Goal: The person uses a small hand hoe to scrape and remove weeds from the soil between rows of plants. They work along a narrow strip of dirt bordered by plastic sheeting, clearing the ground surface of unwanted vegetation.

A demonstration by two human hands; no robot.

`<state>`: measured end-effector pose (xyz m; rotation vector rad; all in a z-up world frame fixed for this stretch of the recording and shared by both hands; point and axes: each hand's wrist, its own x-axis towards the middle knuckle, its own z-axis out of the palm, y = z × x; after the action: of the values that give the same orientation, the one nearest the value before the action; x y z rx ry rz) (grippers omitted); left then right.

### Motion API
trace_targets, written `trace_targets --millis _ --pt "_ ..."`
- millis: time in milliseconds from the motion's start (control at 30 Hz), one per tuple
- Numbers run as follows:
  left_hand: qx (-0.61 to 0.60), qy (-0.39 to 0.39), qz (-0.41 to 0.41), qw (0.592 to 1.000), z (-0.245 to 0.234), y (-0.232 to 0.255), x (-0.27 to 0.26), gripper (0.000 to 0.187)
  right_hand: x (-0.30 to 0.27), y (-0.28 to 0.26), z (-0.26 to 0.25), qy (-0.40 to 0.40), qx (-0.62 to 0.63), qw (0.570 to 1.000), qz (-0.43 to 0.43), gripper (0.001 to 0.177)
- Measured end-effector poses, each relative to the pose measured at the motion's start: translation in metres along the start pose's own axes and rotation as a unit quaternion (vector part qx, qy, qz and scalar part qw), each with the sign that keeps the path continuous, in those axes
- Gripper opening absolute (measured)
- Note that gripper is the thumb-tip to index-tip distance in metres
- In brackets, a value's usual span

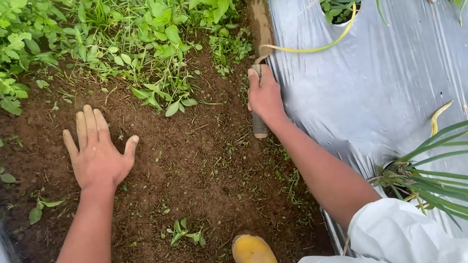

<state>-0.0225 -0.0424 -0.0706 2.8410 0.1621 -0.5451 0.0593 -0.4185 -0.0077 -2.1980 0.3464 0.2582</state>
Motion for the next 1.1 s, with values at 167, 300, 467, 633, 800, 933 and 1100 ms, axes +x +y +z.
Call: trace_targets --millis 167,300,467,633,800,933,1100 --pt "0.073 -0.078 0.011 0.994 -0.034 0.006 -0.007 0.100 -0.003 -0.004 -0.006 -0.037 0.014 0.997 0.062 0.045" --pt "0.094 -0.132 -0.005 0.987 -0.049 0.004 0.011 0.101 -0.014 -0.003 0.006 0.013 -0.060 0.998 -0.010 0.046" --pt "0.027 -0.189 -0.009 0.982 -0.075 0.007 0.008 0.097 -0.018 -0.020 0.006 -0.038 0.112 0.989 0.083 0.041" --pt "0.051 -0.154 -0.004 0.987 -0.060 0.003 -0.016 0.101 -0.003 0.010 0.024 -0.026 0.048 0.996 0.065 0.059" --pt "0.023 -0.152 -0.004 0.988 -0.068 0.000 -0.025 0.096 -0.004 0.010 0.027 -0.026 0.144 0.987 0.060 0.062" --pt "0.020 -0.152 -0.005 0.988 -0.070 0.003 -0.025 0.093 0.003 0.017 0.023 -0.045 0.102 0.992 0.050 0.054" --pt "0.027 -0.156 -0.006 0.987 -0.079 0.007 -0.036 0.087 -0.006 0.005 0.032 -0.003 0.091 0.995 0.031 0.053"
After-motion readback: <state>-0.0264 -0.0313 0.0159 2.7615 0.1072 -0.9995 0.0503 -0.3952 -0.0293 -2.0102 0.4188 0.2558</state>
